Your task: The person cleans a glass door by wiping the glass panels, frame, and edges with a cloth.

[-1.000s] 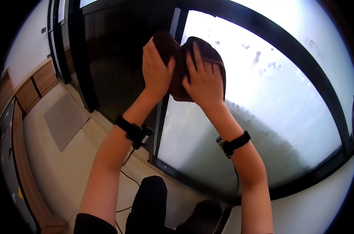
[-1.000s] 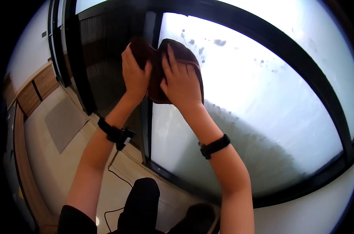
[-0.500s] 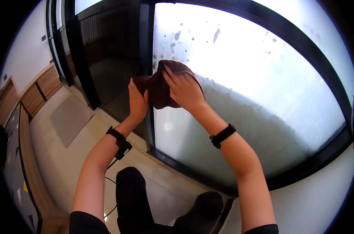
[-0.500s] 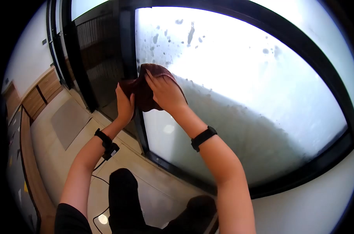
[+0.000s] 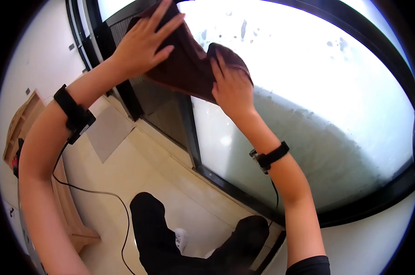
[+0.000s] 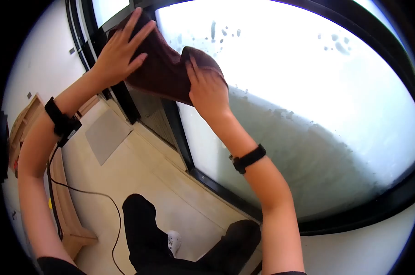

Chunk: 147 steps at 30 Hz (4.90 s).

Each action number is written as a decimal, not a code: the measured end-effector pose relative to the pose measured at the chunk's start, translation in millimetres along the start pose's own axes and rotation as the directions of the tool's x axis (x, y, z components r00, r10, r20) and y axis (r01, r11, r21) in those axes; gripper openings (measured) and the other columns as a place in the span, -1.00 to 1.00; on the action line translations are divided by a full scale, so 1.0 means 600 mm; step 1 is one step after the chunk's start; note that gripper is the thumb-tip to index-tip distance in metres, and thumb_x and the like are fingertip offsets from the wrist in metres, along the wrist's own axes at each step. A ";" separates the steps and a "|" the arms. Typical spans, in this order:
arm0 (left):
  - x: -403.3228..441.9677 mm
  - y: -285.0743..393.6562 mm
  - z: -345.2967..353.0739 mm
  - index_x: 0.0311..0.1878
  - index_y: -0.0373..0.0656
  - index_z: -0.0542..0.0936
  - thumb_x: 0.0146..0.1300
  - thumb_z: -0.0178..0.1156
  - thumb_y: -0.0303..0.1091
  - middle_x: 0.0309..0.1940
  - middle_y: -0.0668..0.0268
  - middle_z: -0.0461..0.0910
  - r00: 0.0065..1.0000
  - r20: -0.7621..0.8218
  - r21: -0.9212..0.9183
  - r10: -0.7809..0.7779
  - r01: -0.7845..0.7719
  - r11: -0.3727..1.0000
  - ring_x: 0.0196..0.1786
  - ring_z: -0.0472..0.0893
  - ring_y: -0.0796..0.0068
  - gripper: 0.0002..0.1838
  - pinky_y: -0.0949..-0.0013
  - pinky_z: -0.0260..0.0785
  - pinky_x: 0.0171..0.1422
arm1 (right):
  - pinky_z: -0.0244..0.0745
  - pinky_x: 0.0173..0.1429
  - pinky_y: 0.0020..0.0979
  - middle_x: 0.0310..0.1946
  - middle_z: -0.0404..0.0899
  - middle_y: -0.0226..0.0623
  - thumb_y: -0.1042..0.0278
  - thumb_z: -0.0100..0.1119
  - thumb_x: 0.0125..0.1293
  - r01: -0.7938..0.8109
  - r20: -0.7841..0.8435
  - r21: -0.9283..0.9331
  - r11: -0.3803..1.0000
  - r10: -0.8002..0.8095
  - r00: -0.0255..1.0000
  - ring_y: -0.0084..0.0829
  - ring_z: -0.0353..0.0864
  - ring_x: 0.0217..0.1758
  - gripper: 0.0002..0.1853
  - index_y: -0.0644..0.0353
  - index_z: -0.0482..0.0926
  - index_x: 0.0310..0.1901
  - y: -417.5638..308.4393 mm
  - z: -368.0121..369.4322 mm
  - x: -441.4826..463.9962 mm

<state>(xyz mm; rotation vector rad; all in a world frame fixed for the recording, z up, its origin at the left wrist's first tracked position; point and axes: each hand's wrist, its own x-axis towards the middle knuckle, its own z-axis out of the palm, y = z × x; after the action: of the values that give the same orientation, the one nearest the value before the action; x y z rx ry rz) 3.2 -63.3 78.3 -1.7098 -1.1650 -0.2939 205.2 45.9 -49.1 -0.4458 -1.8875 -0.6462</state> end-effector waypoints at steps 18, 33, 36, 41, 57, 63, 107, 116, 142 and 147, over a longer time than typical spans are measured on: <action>0.165 0.309 0.104 0.16 -0.12 0.24 0.10 0.15 -0.10 0.27 -0.11 0.06 0.652 -0.749 -0.379 -0.119 -0.273 0.884 0.28 0.13 -0.40 -0.41 -0.24 0.03 0.23 | 0.24 0.11 -0.10 0.31 0.14 0.03 0.09 0.20 0.03 -0.207 -0.123 -0.659 0.723 0.168 0.978 -0.09 0.42 -0.05 -0.34 0.09 0.36 0.21 0.134 -0.326 -0.088; 0.244 0.363 -0.009 0.32 0.26 0.28 0.13 0.09 0.00 0.37 0.00 0.00 0.832 -0.551 -0.386 -0.061 -0.189 0.903 0.39 -0.08 -0.28 -0.37 -0.46 -0.18 0.23 | 0.24 0.19 -0.18 0.30 0.19 -0.10 0.07 0.17 0.10 -0.388 -0.291 -0.666 0.637 0.257 0.922 -0.11 0.41 0.03 -0.25 0.26 0.19 0.28 0.184 -0.458 -0.060; 0.280 0.402 -0.033 0.31 0.33 0.29 0.08 0.10 0.02 0.35 0.06 0.09 0.808 -0.587 -0.358 -0.043 -0.212 0.909 0.37 0.03 -0.23 -0.35 -0.44 -0.02 0.15 | 0.18 0.22 -0.13 0.34 0.09 -0.02 0.05 0.14 0.12 -0.401 -0.354 -0.664 0.631 0.207 0.912 -0.01 0.33 0.10 -0.23 0.25 0.13 0.31 0.227 -0.480 -0.089; 0.267 0.454 -0.031 0.31 0.34 0.28 0.10 0.07 0.05 0.32 0.09 0.15 0.821 -0.568 -0.364 -0.055 -0.190 0.912 0.36 0.08 -0.19 -0.36 -0.39 0.03 0.14 | 0.16 0.18 -0.08 0.34 0.08 0.01 0.06 0.05 0.14 -0.505 -0.471 -0.629 0.592 0.226 0.852 0.03 0.34 0.05 -0.26 0.29 0.14 0.30 0.232 -0.473 -0.154; 0.311 0.606 -0.093 0.29 -0.10 0.30 0.21 0.07 -0.15 0.34 0.15 0.16 0.772 -0.635 -0.504 0.026 -0.440 0.744 0.38 0.14 0.05 -0.42 0.05 0.07 0.31 | 0.31 0.05 -0.19 0.26 0.25 -0.08 0.42 0.07 0.17 -0.403 -0.380 -0.783 0.475 0.148 0.913 -0.12 0.44 -0.09 -0.50 0.38 0.30 0.16 0.209 -0.639 -0.170; 0.366 0.688 -0.148 0.29 -0.11 0.28 0.15 0.04 -0.07 0.38 0.07 0.06 0.766 -0.643 -0.485 -0.001 -0.406 0.774 0.34 0.15 -0.08 -0.37 -0.14 0.06 0.26 | 0.39 -0.01 -0.31 0.11 0.40 -0.21 0.42 0.03 0.20 -0.342 -0.300 -0.893 0.293 0.180 0.937 -0.19 0.46 -0.09 -0.51 0.30 0.29 0.20 0.262 -0.689 -0.153; 0.344 0.600 -0.029 0.33 0.17 0.25 0.14 0.11 -0.02 0.39 0.31 0.10 0.710 -0.698 -0.435 -0.098 -0.311 0.845 -0.06 0.47 0.06 -0.35 -0.11 0.16 0.20 | 0.23 0.24 -0.13 0.31 0.15 -0.06 0.32 0.02 0.24 -0.194 -0.131 -0.931 0.309 0.213 0.968 -0.03 0.30 0.19 -0.53 0.36 0.33 0.16 0.272 -0.625 -0.203; 0.244 0.666 0.001 0.33 0.13 0.24 0.14 0.07 0.07 0.33 0.30 0.17 0.798 -0.580 -0.366 0.163 -0.434 0.824 0.13 0.40 0.17 -0.32 -0.34 0.04 0.20 | 0.18 0.23 -0.13 0.35 0.09 -0.11 0.34 0.10 0.16 -0.257 -0.154 -0.951 0.170 0.459 0.875 -0.06 0.21 0.27 -0.40 0.46 0.25 0.21 0.219 -0.578 -0.352; 0.118 0.457 0.109 0.33 0.32 0.24 0.12 0.12 -0.12 0.40 0.20 0.02 0.898 -0.418 -0.550 -0.136 -0.131 0.825 0.37 0.08 -0.06 -0.35 -0.42 -0.06 0.19 | -0.17 0.44 -0.04 0.37 -0.13 0.20 0.30 0.08 0.16 -0.383 -0.204 -0.509 0.771 0.324 0.924 0.16 -0.18 0.44 -0.27 0.45 0.05 0.30 0.166 -0.366 -0.254; -0.002 0.441 0.198 0.30 -0.05 0.29 0.16 -0.01 0.00 0.35 -0.15 0.00 0.933 -0.234 -0.492 -0.272 0.127 0.861 0.36 -0.08 -0.37 -0.36 -0.46 -0.28 0.26 | -0.10 0.33 0.21 0.33 -0.01 0.19 0.15 0.10 0.09 -0.330 -0.003 -0.535 0.778 0.389 0.921 0.21 -0.02 0.37 -0.30 0.22 0.21 0.29 0.083 -0.237 -0.227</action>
<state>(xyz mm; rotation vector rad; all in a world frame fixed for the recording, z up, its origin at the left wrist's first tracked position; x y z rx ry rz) 178.6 26.4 -134.9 -1.8686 -1.1026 -1.0043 389.0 -4.3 -119.1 -1.1938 -1.6330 -0.8890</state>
